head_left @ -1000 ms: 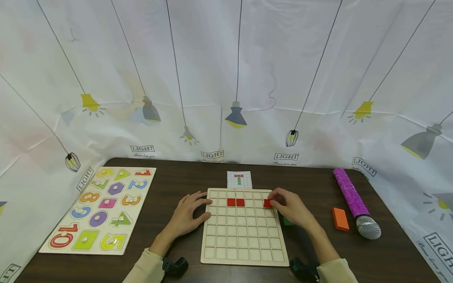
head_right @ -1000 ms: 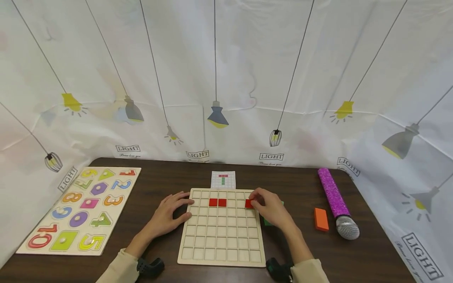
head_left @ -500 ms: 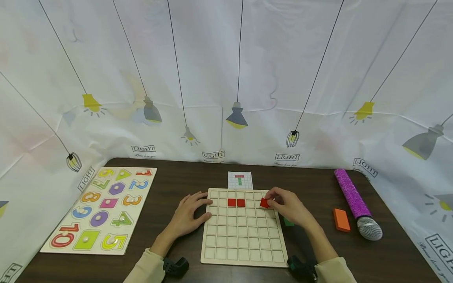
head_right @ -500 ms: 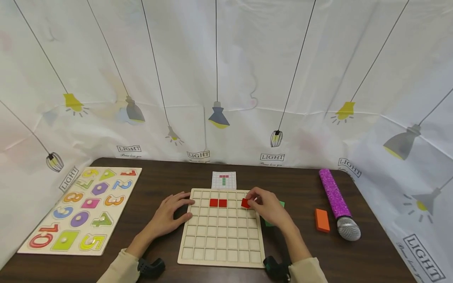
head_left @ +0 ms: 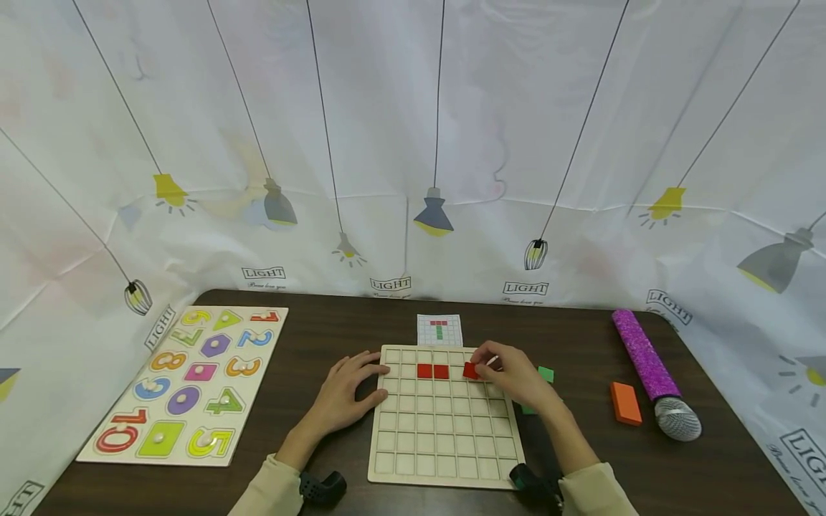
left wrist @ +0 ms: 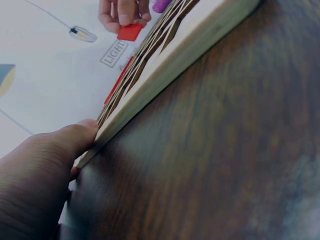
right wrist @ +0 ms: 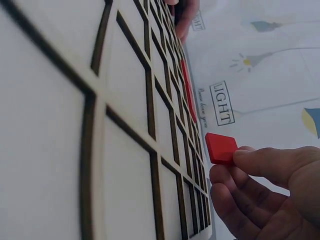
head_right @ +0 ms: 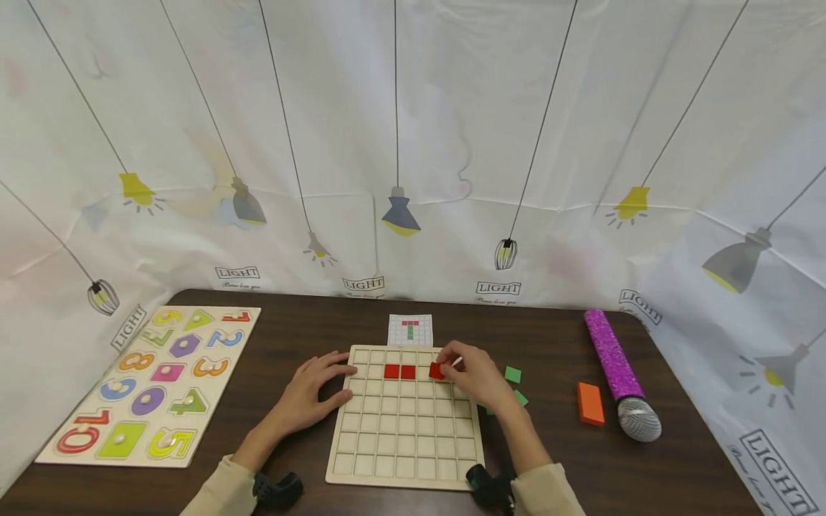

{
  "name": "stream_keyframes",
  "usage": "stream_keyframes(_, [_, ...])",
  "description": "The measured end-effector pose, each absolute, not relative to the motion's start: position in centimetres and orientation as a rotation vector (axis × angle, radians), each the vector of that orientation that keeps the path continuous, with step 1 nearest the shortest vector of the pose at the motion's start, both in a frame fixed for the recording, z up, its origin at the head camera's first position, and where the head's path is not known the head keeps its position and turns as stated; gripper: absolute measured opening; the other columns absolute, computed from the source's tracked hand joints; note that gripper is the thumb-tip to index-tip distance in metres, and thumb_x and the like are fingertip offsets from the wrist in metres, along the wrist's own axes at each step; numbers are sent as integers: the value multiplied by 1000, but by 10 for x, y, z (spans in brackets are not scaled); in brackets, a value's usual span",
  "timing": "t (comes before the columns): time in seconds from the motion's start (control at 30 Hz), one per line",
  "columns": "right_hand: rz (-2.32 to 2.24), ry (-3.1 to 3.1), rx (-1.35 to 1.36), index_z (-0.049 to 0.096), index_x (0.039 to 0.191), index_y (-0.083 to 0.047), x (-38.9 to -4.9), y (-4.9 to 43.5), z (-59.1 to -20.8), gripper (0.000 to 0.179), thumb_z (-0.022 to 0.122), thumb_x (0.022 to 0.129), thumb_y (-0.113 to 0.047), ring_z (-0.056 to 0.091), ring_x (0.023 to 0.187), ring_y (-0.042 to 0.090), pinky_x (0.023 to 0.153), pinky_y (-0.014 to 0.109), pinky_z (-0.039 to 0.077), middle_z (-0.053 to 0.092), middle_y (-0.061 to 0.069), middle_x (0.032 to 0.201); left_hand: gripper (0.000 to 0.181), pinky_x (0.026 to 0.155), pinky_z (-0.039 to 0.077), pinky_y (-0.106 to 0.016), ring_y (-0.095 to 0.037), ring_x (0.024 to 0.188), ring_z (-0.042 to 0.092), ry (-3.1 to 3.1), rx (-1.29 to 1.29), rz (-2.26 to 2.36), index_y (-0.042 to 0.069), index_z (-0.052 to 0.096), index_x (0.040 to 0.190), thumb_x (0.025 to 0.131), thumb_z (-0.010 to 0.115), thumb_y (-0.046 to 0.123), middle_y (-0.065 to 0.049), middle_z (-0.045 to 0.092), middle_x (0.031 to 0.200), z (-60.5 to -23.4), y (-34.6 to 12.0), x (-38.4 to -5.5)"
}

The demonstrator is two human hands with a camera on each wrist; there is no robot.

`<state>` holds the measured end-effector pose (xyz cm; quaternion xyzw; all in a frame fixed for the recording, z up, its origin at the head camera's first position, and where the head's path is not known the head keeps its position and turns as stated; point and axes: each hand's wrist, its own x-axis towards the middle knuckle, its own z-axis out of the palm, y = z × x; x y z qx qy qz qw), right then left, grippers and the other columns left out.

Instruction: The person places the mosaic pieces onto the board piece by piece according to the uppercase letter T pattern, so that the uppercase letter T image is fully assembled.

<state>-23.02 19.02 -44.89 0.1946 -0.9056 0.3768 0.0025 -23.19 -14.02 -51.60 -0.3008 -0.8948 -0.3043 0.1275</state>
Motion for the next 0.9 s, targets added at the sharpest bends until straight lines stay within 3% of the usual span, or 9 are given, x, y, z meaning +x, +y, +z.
stream_keyframes(0.9, [1143,-2931,491,65,96,-10,-242,168,-458,7,62,90,-9,58,79,13,65,27,47,64,2,90,39,110,23,-62,-32,136,39,-2628,-870,-900,23,61,125,91,60,41,-7,49,141,-517,-140,-233])
